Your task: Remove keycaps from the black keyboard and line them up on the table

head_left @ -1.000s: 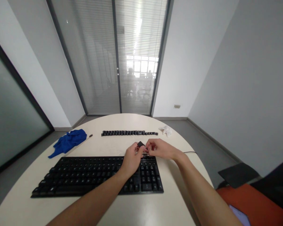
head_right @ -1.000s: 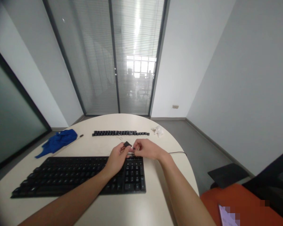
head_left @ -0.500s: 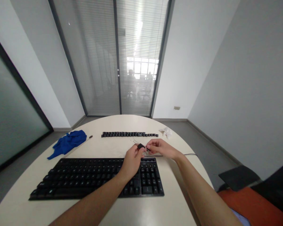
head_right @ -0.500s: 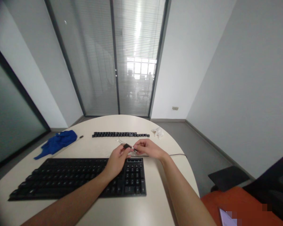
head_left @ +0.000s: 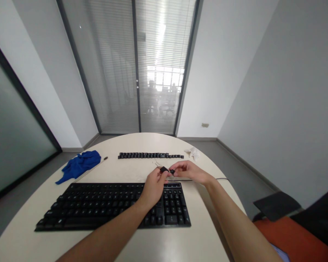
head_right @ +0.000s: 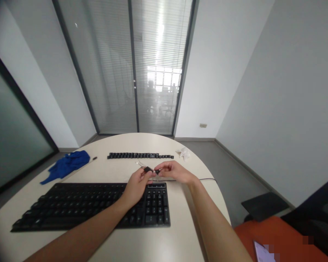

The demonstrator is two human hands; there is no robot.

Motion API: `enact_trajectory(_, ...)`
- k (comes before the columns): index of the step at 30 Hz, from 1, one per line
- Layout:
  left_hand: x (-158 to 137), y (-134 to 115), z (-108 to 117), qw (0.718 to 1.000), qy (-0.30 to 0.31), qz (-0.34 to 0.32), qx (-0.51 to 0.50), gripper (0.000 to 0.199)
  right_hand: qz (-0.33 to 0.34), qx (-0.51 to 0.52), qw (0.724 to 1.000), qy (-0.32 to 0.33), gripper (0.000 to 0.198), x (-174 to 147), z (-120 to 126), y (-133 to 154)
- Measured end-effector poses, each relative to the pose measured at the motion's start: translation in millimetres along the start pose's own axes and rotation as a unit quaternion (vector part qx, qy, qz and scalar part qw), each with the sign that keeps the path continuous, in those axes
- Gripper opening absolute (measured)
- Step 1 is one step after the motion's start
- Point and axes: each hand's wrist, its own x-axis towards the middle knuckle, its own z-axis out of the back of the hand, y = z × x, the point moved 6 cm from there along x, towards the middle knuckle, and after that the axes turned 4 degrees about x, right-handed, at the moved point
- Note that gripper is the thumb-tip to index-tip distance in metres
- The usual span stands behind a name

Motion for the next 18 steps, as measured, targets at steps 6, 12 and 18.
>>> enact_trajectory(6, -0.6, 2.0, -0.4, 1.0, -0.002, 0.009, 0.007, 0.025, 0.058, -0.001, 0.992, -0.11, 0.041, -3.2, 26.8, 4.0)
enact_trajectory(12, -0.9, 0.3, -0.6, 1.0, -0.003, 0.012, 0.011, 0.022, 0.039, -0.038, 0.946, -0.319, 0.045, -13.0, 80.0, -19.0)
enact_trajectory(18, -1.4, 2.0, -1.2, 1.0, 0.001, 0.021, 0.003, 0.022, 0.034, -0.26, 0.872, -0.414, 0.032, -16.1, 103.7, -37.8)
